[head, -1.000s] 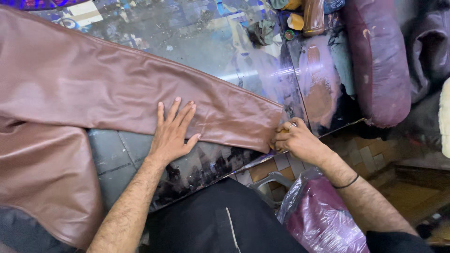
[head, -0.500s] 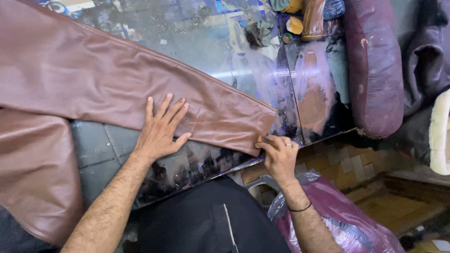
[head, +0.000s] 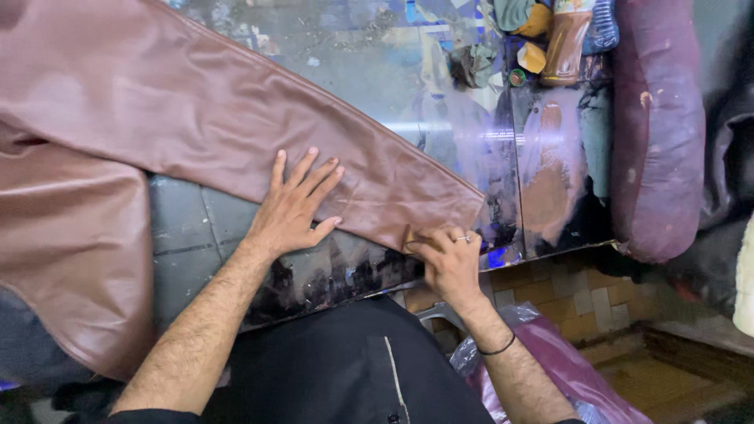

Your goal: The person wipes a brown leather jacket with a sponge on a glass table. They apply liquid from a bottle onto the sponge and continue wiping different sections of the jacket, including the sleeves and collar.

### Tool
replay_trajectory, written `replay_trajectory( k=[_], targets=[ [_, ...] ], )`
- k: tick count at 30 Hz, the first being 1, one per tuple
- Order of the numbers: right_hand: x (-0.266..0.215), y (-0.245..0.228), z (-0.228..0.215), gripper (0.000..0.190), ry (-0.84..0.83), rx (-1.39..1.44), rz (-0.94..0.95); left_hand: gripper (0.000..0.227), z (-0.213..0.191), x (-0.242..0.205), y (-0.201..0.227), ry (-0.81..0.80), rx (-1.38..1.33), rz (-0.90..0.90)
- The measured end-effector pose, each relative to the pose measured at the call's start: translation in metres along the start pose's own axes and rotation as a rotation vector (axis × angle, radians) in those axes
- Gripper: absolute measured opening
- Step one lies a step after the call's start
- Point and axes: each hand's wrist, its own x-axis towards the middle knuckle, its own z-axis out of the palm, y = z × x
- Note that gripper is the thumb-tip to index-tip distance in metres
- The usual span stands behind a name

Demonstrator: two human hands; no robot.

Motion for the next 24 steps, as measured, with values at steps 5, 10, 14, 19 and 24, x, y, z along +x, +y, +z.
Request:
replay_trajectory(
  k=[5,10,14,19,24],
  targets=[
    [0.024,-0.011,0.012,0.032,0.146,0.044,0.073,0.090,0.000,-0.004,0.000,-0.022,0.000,-0.007],
    [0.052,-0.022,0.030,0.026,0.039,0.008,-0.072,0.092,-0.001,0.001,-0.001,-0.042,0.009,-0.021],
    [0.068,-0.026,0.034,0.030,-0.007,0.120,-0.303,0.094,-0.002,-0.001,0.000,-0.082,-0.007,-0.040],
    [0.094,-0.032,0.030,0.030,0.013,0.097,-0.219,0.097,-0.008,-0.002,0.001,-0.064,-0.018,-0.030],
    [0.121,-0.033,0.022,0.023,-0.219,0.268,-0.552,0.103,-0.010,-0.001,-0.001,-0.109,-0.008,-0.029]
  ],
)
